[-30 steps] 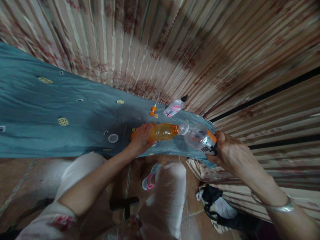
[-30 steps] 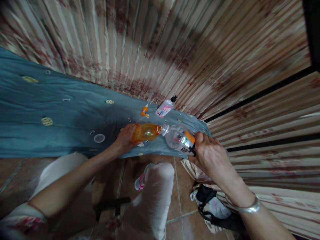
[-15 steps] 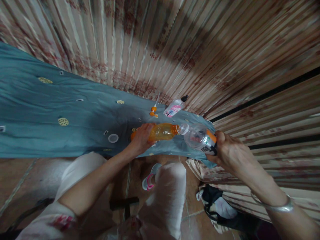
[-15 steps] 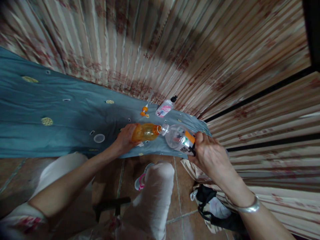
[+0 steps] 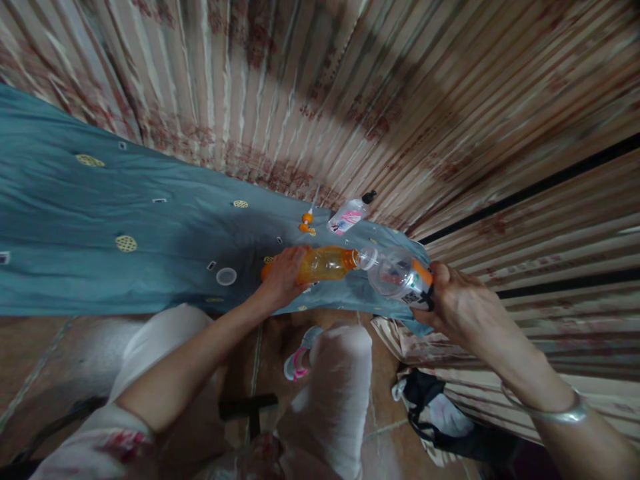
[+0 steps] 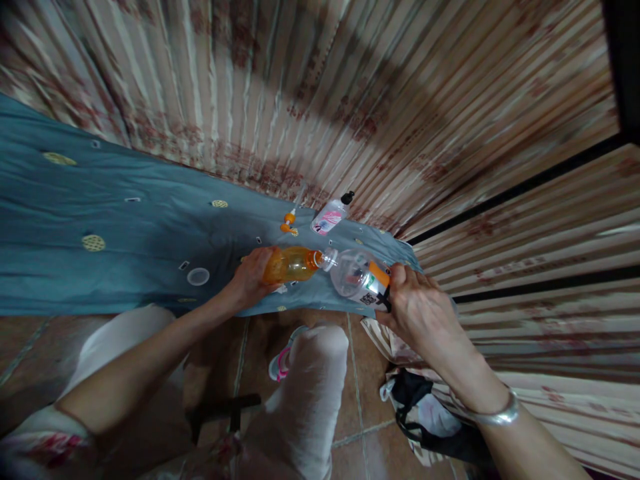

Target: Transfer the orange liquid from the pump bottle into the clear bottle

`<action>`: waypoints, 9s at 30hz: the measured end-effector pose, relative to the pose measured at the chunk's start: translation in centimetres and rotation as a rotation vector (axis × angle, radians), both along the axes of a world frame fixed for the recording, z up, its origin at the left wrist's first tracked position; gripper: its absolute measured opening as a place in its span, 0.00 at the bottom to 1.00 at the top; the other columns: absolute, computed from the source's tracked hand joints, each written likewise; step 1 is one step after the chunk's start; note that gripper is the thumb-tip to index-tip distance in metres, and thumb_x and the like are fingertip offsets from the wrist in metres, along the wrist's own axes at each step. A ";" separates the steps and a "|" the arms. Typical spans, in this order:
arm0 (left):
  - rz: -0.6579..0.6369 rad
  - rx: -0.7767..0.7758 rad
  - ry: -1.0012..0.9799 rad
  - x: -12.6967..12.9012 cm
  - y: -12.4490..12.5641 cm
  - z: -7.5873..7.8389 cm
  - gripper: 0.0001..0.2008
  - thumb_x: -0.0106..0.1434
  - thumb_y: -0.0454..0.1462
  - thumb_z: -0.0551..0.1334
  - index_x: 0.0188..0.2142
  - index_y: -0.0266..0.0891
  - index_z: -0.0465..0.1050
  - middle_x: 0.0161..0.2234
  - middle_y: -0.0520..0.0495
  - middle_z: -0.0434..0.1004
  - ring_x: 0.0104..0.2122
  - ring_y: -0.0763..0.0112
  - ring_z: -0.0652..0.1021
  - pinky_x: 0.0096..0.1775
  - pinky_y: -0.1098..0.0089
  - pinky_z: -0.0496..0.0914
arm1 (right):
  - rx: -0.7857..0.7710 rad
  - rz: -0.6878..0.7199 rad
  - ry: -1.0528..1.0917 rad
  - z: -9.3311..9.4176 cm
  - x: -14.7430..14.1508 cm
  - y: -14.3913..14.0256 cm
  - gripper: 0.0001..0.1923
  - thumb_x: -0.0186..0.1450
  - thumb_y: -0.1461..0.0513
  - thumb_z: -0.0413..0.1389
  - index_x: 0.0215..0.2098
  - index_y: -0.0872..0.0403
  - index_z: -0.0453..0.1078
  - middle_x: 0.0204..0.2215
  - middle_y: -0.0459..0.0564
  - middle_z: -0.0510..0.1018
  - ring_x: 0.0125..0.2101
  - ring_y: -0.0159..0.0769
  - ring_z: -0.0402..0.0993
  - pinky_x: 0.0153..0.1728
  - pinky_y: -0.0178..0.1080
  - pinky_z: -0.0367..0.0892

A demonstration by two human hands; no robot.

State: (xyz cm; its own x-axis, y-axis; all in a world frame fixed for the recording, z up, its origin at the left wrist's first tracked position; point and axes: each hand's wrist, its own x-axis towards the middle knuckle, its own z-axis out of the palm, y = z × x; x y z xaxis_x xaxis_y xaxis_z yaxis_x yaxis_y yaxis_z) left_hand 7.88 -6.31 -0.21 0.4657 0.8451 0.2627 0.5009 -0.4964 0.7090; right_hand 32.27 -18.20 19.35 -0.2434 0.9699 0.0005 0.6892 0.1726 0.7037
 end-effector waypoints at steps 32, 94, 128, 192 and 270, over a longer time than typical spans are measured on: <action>0.004 0.044 -0.027 0.3 0.2 -0.6 0.32 0.56 0.33 0.71 0.58 0.40 0.61 0.56 0.39 0.73 0.56 0.52 0.75 0.55 0.52 0.71 | 0.013 0.024 0.000 -0.3 0.5 -0.2 0.15 0.62 0.55 0.60 0.37 0.54 0.61 0.25 0.51 0.72 0.24 0.41 0.69 0.26 0.39 0.55; -0.010 0.023 -0.011 0.1 0.1 -0.5 0.32 0.56 0.34 0.70 0.58 0.41 0.61 0.55 0.39 0.73 0.55 0.51 0.75 0.55 0.53 0.70 | 0.021 0.028 -0.024 -0.1 0.2 -0.2 0.15 0.63 0.53 0.60 0.36 0.54 0.61 0.25 0.51 0.72 0.24 0.42 0.69 0.25 0.39 0.56; -0.004 0.027 -0.011 0.2 0.1 -0.5 0.33 0.56 0.33 0.71 0.58 0.41 0.61 0.56 0.39 0.73 0.56 0.52 0.75 0.56 0.52 0.70 | -0.002 0.018 -0.004 0.0 0.1 -0.3 0.13 0.63 0.55 0.58 0.37 0.53 0.60 0.25 0.52 0.72 0.25 0.42 0.69 0.26 0.39 0.55; -0.012 0.005 0.005 0.2 0.0 0.1 0.33 0.55 0.32 0.71 0.58 0.39 0.61 0.56 0.38 0.72 0.57 0.51 0.74 0.57 0.52 0.70 | 0.015 0.023 -0.024 0.0 0.0 -0.4 0.15 0.63 0.54 0.60 0.37 0.53 0.59 0.25 0.52 0.72 0.25 0.43 0.69 0.26 0.39 0.55; -0.008 0.014 0.010 0.2 0.1 -0.2 0.34 0.56 0.33 0.71 0.59 0.41 0.60 0.57 0.39 0.72 0.58 0.52 0.74 0.56 0.53 0.70 | 0.038 0.037 -0.055 -0.1 0.2 -0.4 0.15 0.63 0.53 0.59 0.36 0.53 0.59 0.24 0.51 0.71 0.24 0.41 0.68 0.25 0.38 0.54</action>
State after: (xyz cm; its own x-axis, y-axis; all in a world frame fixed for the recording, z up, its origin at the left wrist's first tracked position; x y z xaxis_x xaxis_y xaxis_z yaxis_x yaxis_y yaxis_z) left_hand 8.13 -6.26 -0.44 0.4751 0.8374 0.2703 0.5035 -0.5106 0.6970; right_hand 32.42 -18.64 19.24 -0.2797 0.9598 0.0229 0.6432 0.1696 0.7467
